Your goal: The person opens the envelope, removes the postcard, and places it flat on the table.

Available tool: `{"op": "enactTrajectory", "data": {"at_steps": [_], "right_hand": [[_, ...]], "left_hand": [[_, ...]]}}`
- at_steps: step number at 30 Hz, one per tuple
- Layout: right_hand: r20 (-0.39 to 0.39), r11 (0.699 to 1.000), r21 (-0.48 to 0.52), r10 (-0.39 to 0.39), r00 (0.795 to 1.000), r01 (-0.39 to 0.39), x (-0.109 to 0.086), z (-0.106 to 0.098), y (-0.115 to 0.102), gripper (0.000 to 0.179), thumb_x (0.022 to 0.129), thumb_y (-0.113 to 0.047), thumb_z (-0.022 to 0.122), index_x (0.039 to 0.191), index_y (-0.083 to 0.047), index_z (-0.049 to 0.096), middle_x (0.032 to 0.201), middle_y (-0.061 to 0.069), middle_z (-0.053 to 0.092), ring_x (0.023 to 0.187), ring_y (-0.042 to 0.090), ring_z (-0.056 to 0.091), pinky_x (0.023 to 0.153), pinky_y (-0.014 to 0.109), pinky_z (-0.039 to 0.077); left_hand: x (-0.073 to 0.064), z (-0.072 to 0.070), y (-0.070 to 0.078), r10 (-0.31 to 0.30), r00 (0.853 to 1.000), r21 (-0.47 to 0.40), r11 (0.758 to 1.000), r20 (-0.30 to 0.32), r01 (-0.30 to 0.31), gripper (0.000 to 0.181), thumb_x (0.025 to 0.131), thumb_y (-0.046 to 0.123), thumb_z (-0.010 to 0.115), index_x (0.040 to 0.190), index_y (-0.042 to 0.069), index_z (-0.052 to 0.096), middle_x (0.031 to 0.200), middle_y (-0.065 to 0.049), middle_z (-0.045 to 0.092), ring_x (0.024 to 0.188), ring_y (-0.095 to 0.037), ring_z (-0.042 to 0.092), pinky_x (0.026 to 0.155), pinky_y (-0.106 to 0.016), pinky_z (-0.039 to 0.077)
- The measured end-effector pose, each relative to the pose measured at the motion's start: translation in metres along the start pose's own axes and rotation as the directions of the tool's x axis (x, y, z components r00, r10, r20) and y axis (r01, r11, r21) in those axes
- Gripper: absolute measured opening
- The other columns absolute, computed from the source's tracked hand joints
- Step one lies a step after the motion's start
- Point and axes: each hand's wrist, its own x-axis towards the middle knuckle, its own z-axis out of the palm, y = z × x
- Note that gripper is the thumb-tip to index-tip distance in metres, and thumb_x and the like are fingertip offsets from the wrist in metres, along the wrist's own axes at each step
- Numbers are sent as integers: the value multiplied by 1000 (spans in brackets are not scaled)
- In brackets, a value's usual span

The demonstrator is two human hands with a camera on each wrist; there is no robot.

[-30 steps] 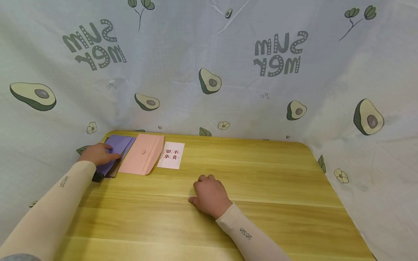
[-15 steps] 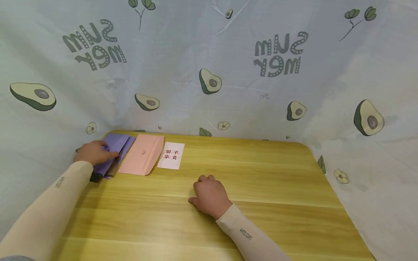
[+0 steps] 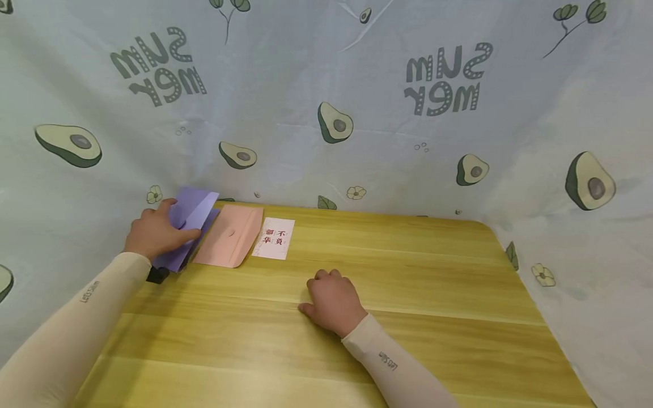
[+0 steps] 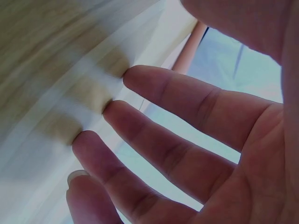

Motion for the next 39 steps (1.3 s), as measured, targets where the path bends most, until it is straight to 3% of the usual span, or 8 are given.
{"op": "enactTrajectory", "data": {"at_steps": [4, 8, 12, 15, 21, 29, 32, 39], "right_hand": [[5, 1000, 1, 4, 1000, -4, 0, -1, 1, 45, 88, -51, 81, 104, -10, 77, 100, 5, 73, 85, 29, 66, 68, 43, 55], [1, 999, 42, 33, 999, -33, 1, -2, 1, 62, 91, -53, 78, 130, -6, 69, 95, 5, 74, 83, 25, 71, 69, 41, 57], [-47, 994, 109, 33, 998, -28, 2, -5, 1, 74, 94, -52, 76, 147, -4, 55, 84, 4, 72, 78, 22, 72, 68, 40, 58], [-82, 990, 141, 19, 996, -7, 2, -6, 1, 78, 96, -53, 73, 151, -4, 50, 86, 6, 73, 81, 23, 74, 72, 41, 59], [-93, 987, 161, 20, 995, -4, 3, -7, 0, 72, 97, -55, 71, 150, -9, 55, 105, 9, 76, 92, 25, 75, 79, 43, 59], [-81, 991, 129, -22, 996, 33, 1, -7, -5, 57, 95, -52, 75, 137, -13, 68, 117, 6, 74, 101, 27, 72, 83, 44, 59], [-70, 992, 112, -55, 996, 62, 1, -4, -8, 49, 94, -50, 76, 128, -15, 74, 114, 2, 73, 100, 25, 69, 82, 41, 58], [-62, 987, 88, -133, 989, 138, -2, 3, -14, 33, 91, -47, 80, 110, -21, 81, 98, -2, 70, 82, 20, 59, 66, 35, 51]], "left_hand": [[-21, 8, 21, 119, 993, 30, 992, -2, -119, 109, 77, 65, 78, 162, 10, 35, 126, -37, 50, 102, -59, 55, 80, -67, 47], [-51, 26, 41, 222, 974, 100, 969, 46, -225, 113, 74, 69, 78, 165, 20, 32, 121, -30, 51, 98, -51, 56, 70, -61, 51], [-83, 46, 63, 331, 938, 164, 925, 102, -344, 115, 69, 68, 77, 165, 23, 35, 110, -22, 55, 82, -39, 56, 55, -47, 49], [-102, 57, 76, 386, 914, 190, 895, 126, -404, 114, 66, 67, 76, 164, 24, 39, 104, -18, 56, 75, -32, 52, 49, -41, 42], [-125, 73, 96, 408, 902, 256, 866, 140, -431, 110, 63, 69, 72, 162, 29, 44, 98, -15, 53, 72, -30, 48, 44, -39, 37], [-140, 86, 107, 412, 888, 273, 847, 207, -456, 102, 64, 69, 69, 158, 35, 50, 102, -16, 56, 72, -28, 48, 45, -37, 37], [-143, 87, 109, 415, 883, 280, 840, 219, -465, 97, 65, 70, 68, 155, 36, 53, 100, -15, 56, 72, -27, 47, 45, -37, 37], [-145, 85, 110, 422, 873, 279, 832, 245, -480, 85, 69, 69, 68, 145, 31, 65, 97, -14, 55, 72, -28, 47, 47, -39, 39]]}}
